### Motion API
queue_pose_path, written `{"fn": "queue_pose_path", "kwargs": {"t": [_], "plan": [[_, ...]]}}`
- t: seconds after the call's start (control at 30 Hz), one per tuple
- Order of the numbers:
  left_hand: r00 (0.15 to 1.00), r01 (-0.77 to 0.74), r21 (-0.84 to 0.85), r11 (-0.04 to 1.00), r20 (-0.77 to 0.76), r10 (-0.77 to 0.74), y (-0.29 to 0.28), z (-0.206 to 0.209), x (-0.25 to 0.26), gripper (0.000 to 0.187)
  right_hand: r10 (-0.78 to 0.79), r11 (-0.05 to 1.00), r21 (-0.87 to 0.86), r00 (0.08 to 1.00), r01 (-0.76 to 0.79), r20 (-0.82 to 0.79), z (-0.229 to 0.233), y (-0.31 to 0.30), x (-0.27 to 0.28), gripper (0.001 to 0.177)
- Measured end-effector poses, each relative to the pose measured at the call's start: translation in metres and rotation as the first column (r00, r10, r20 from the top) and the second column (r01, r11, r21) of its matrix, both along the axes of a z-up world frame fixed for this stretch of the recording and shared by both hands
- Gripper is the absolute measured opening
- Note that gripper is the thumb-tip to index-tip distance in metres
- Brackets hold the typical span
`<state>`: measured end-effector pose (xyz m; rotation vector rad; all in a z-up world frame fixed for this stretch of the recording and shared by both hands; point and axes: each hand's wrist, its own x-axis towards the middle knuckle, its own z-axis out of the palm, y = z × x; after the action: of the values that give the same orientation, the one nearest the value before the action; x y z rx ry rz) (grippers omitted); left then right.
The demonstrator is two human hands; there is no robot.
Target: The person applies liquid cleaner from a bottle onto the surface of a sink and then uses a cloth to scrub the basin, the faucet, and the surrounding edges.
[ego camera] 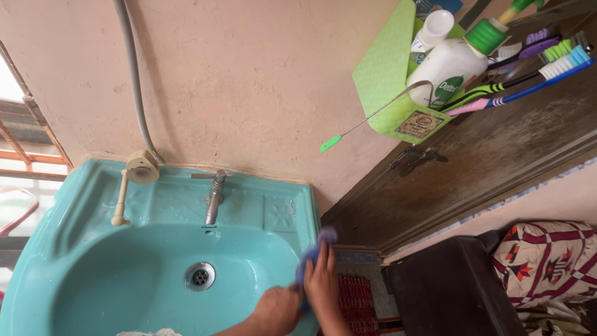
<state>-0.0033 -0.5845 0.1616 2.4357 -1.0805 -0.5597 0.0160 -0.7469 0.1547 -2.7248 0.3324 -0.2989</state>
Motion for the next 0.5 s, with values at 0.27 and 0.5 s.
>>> {"fn": "queue_pose_path", "kwargs": {"t": [0.27, 0.5], "plan": [[0.878, -0.463, -0.302, 0.833, -0.284, 0.385, 0.043, 0.002, 0.010, 0.069, 0.324, 0.790, -0.583, 0.936, -0.187, 0.138, -0.001, 0.056, 0.061, 0.058], [0.779, -0.627, -0.307, 0.716, -0.264, 0.569, 0.119, -0.004, 0.036, 0.056, 0.387, 0.889, -0.344, 0.898, -0.303, 0.209, -0.022, 0.153, 0.119, 0.058]]}}
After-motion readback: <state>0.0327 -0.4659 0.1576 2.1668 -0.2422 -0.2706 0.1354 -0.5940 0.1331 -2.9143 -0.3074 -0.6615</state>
